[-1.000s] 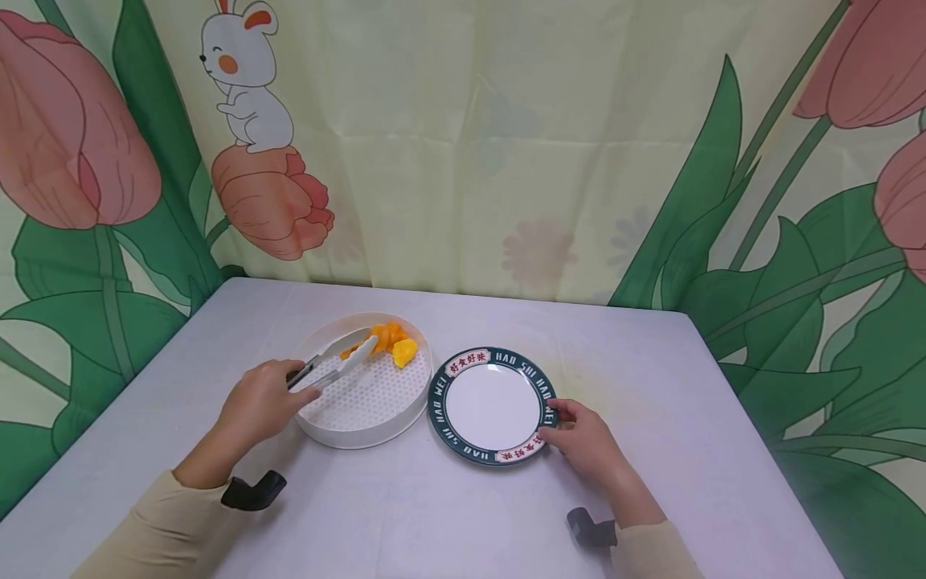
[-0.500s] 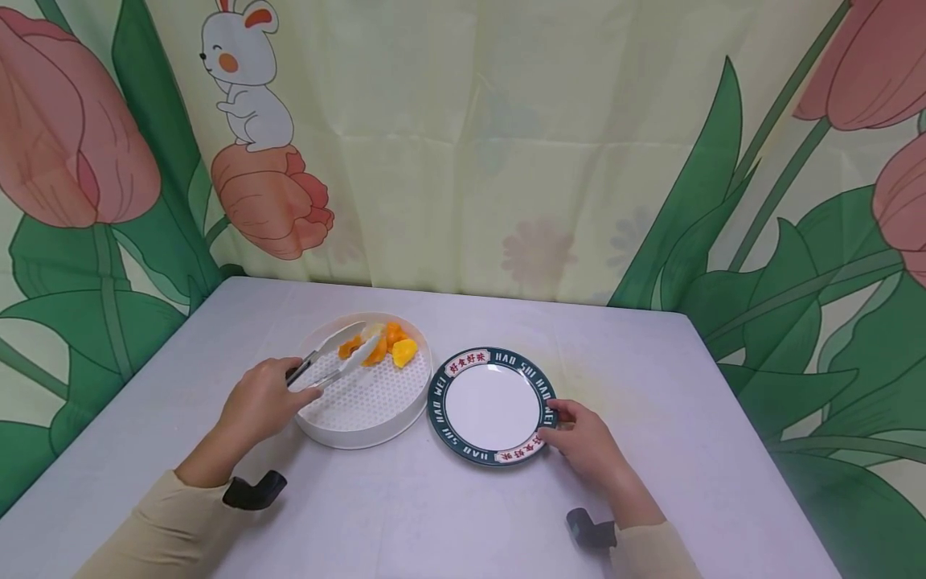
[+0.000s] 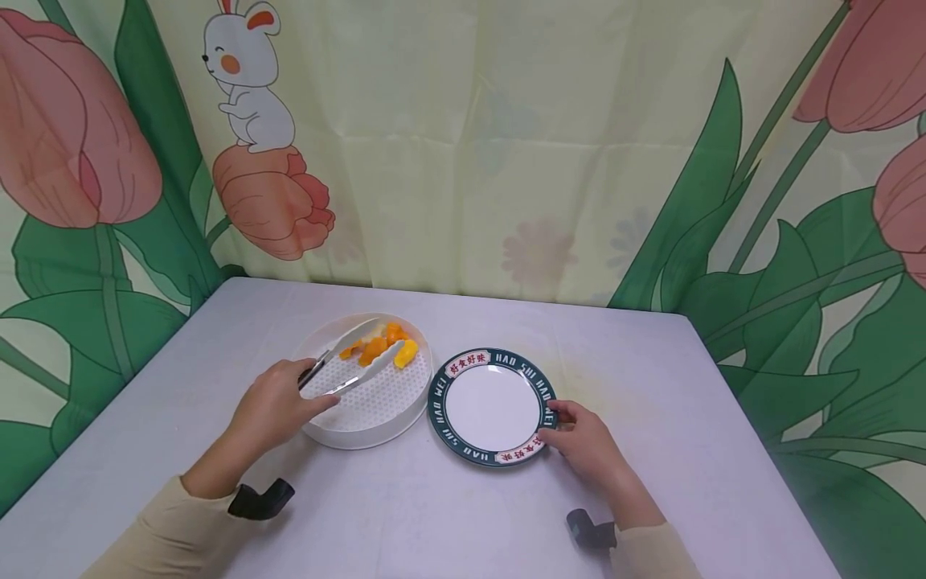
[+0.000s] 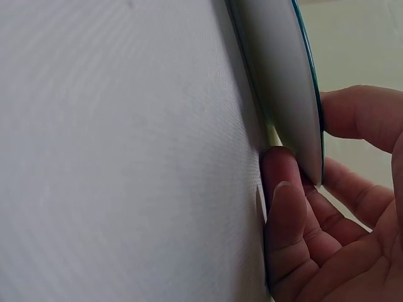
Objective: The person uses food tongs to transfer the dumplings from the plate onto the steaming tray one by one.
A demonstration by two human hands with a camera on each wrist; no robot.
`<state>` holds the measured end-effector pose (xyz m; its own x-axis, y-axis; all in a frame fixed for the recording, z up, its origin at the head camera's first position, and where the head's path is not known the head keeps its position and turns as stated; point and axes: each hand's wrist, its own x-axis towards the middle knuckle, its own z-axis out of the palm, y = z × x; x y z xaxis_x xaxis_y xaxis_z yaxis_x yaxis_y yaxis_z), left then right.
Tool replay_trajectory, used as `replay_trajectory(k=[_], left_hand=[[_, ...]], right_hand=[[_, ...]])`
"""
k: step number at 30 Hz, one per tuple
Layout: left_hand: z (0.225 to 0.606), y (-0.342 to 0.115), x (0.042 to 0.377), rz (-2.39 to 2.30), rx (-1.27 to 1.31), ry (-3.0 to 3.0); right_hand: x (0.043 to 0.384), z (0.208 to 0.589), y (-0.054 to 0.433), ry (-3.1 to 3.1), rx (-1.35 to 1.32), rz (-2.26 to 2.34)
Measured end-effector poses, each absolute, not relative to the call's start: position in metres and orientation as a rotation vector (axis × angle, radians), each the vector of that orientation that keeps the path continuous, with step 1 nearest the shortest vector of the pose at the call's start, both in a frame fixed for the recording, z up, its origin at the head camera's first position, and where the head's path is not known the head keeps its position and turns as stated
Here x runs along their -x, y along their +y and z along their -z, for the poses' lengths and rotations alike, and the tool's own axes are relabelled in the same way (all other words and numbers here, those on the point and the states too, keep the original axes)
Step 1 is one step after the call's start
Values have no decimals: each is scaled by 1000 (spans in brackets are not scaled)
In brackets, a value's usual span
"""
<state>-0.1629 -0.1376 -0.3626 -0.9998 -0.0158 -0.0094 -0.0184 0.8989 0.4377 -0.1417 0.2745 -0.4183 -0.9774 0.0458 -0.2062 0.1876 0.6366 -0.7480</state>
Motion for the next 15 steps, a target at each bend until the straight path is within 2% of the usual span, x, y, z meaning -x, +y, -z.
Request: replay_trajectory(k=[15], left_hand=[[370, -105, 147, -704, -181, 3129]], right_hand=[[139, 416, 273, 2692, -197, 1249]])
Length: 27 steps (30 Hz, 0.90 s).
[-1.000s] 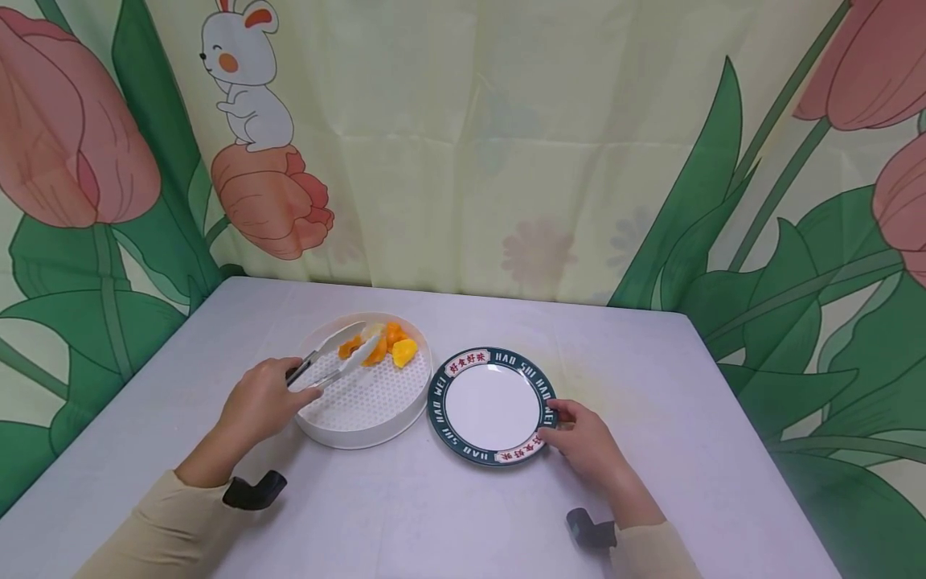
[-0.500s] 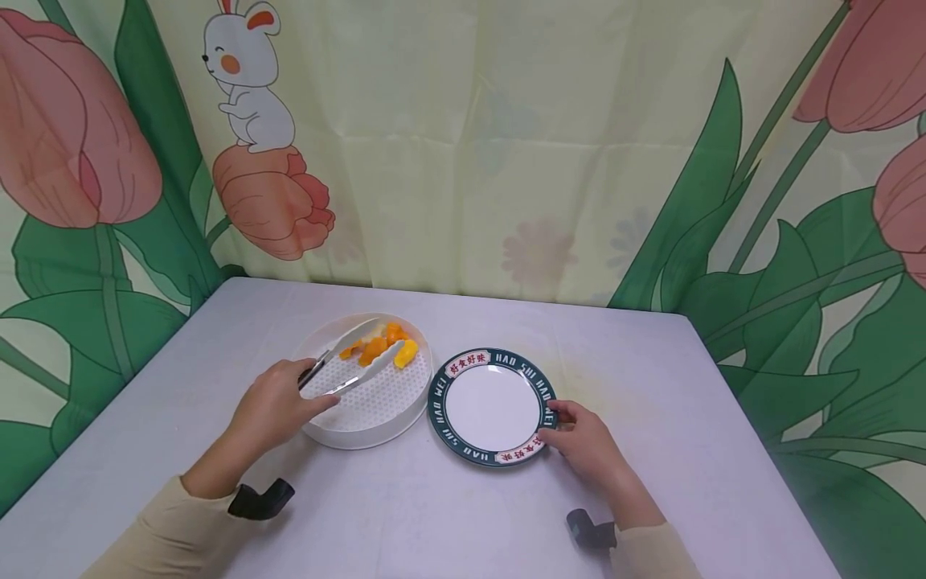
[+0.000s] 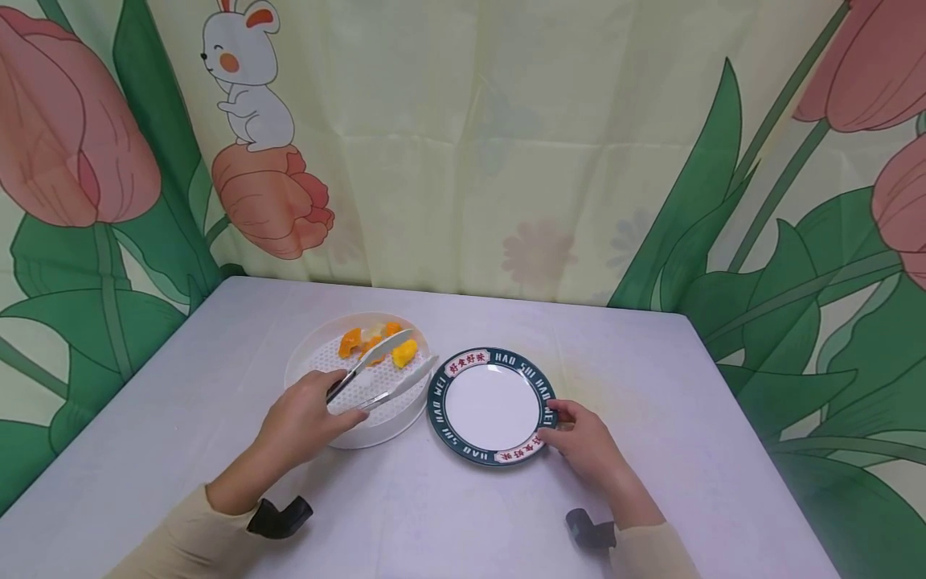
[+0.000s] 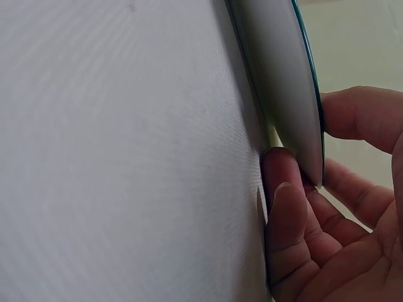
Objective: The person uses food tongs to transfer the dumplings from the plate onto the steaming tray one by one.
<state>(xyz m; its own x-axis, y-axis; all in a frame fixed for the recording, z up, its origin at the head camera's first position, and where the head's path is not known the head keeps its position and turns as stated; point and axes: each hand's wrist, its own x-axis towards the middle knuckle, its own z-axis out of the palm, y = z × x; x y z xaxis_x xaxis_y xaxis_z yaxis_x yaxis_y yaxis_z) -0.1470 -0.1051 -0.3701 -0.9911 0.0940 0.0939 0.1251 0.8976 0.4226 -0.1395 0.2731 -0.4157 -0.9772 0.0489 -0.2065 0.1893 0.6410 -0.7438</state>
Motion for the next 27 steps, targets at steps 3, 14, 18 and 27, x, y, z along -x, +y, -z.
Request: replay_trajectory(k=[3, 14, 18, 27], left_hand=[[371, -99, 145, 704, 189, -3005], [377, -80, 137, 886, 273, -3010], [377, -76, 133, 943, 314, -3004], [381, -69, 126, 826, 424, -3010]], right_hand=[[140, 415, 273, 2688, -202, 1248], [141, 415, 272, 2689, -191, 1256], [141, 416, 273, 2684, -190, 1261], [141, 417, 274, 2690, -188, 1258]])
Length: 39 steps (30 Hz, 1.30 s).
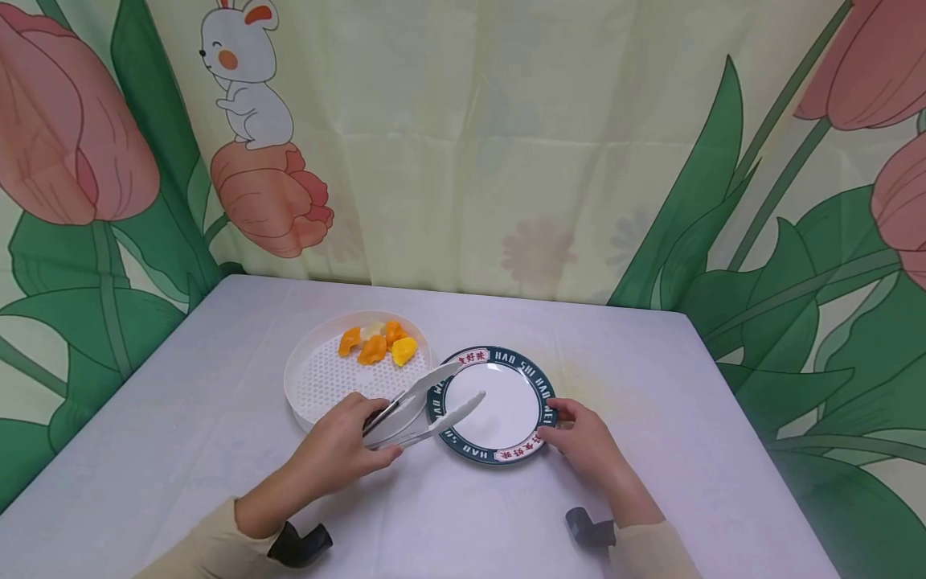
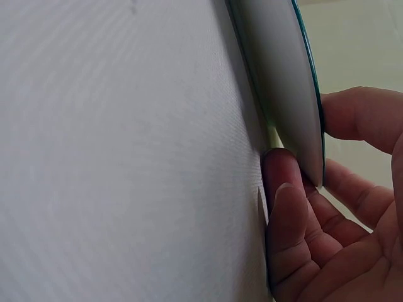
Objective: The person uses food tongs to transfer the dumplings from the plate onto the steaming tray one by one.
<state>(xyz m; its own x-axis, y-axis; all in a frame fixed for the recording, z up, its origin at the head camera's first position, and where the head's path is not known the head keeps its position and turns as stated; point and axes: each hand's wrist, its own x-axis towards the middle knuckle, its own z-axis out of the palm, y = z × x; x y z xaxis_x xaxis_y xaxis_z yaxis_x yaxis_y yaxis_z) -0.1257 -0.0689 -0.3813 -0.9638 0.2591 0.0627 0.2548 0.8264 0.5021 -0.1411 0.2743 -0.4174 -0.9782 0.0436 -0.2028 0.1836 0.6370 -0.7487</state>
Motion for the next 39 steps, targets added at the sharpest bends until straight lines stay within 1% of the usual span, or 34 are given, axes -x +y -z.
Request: replay_trajectory(k=[10, 16, 39], left_hand=[[384, -64, 121, -619, -523, 3039], [386, -62, 116, -624, -569, 3038], [398, -57, 102, -676, -522, 3035]], right_hand=[[140, 414, 272, 2683, -197, 1265], [140, 414, 272, 2685, -192, 1267], [140, 418, 274, 2692, -179, 1265]])
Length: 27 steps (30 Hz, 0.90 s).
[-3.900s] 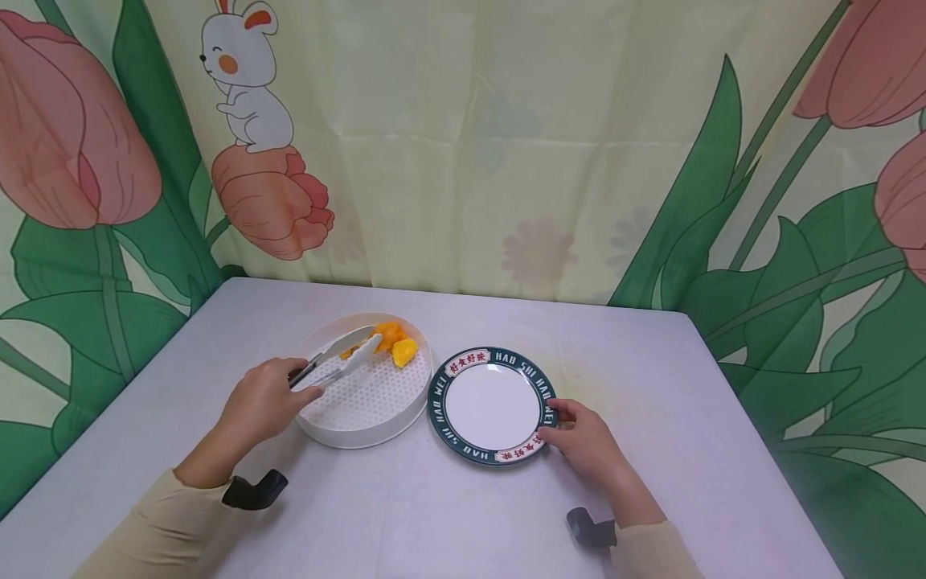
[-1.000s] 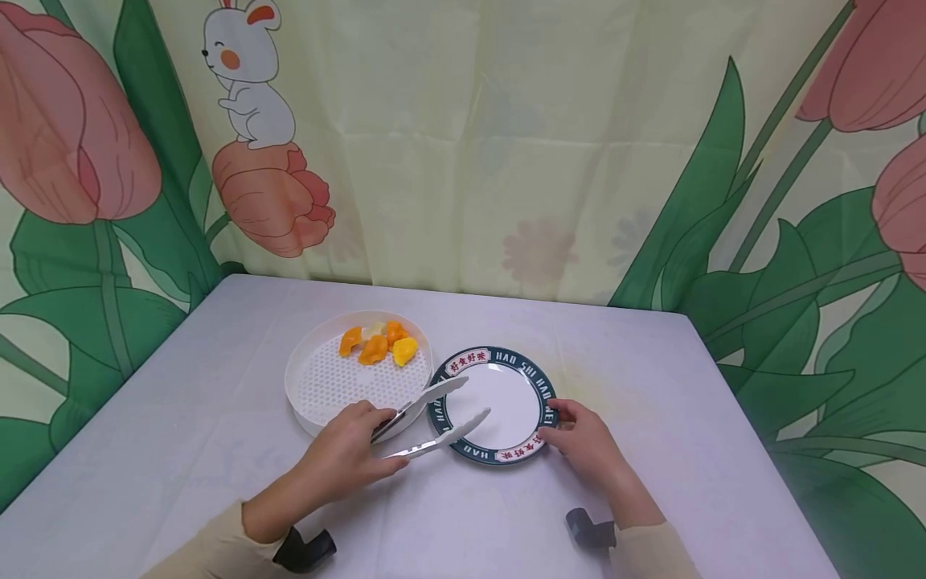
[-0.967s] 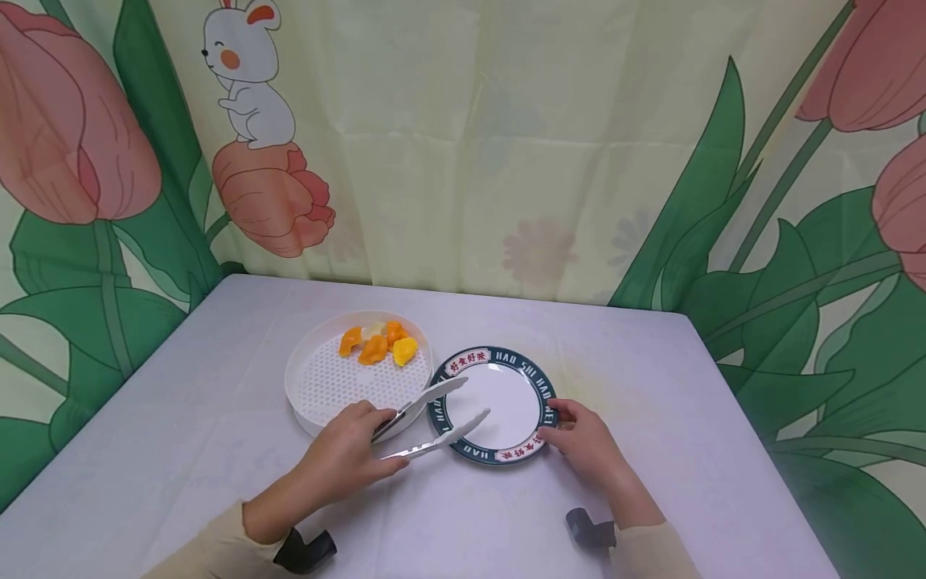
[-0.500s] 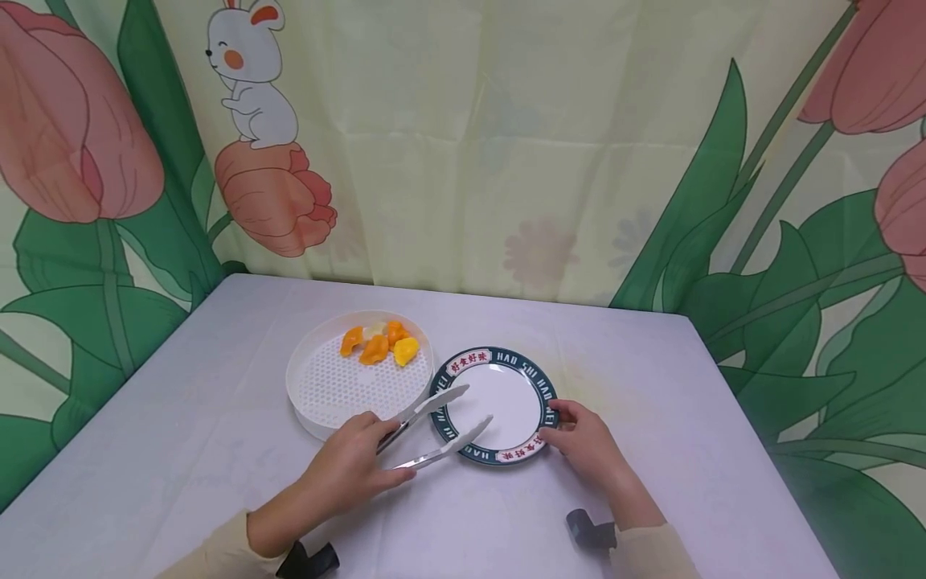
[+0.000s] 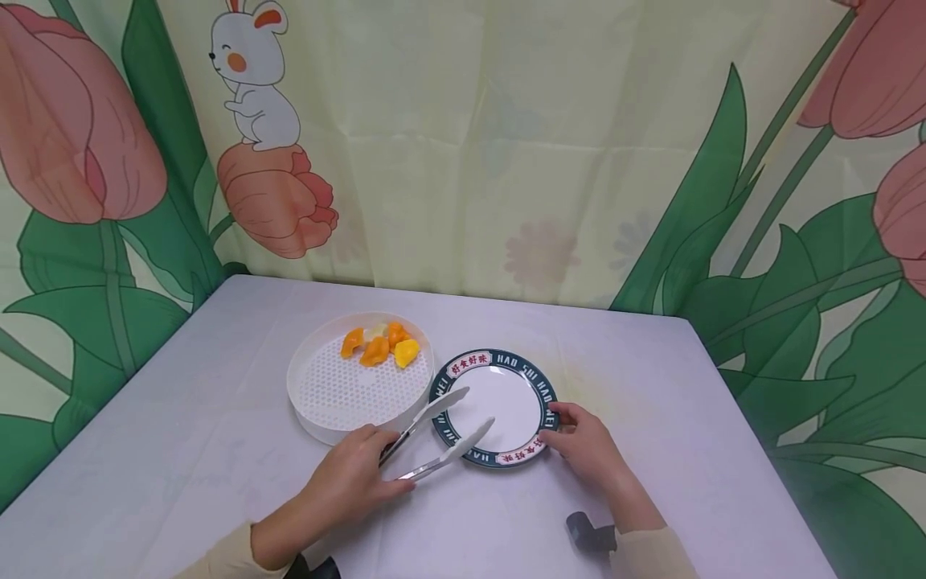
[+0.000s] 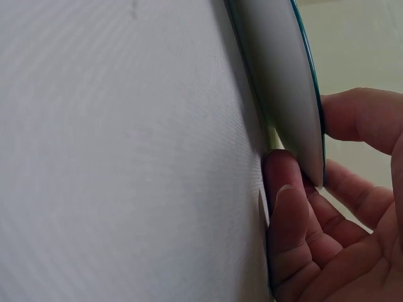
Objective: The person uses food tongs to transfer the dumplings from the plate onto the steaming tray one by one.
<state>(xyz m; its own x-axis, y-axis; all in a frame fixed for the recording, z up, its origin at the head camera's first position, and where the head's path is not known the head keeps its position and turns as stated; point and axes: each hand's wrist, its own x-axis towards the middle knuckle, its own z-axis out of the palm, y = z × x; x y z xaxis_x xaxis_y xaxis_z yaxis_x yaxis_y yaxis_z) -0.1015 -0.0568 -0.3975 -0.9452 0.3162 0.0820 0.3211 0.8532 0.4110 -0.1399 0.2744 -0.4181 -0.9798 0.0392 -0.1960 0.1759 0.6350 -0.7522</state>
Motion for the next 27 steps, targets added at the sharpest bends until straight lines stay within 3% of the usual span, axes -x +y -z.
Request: replay_trajectory(k=[27], left_hand=[[403, -58, 101, 645, 476, -3032]], right_hand=[[141, 420, 271, 2691, -172, 1257]])
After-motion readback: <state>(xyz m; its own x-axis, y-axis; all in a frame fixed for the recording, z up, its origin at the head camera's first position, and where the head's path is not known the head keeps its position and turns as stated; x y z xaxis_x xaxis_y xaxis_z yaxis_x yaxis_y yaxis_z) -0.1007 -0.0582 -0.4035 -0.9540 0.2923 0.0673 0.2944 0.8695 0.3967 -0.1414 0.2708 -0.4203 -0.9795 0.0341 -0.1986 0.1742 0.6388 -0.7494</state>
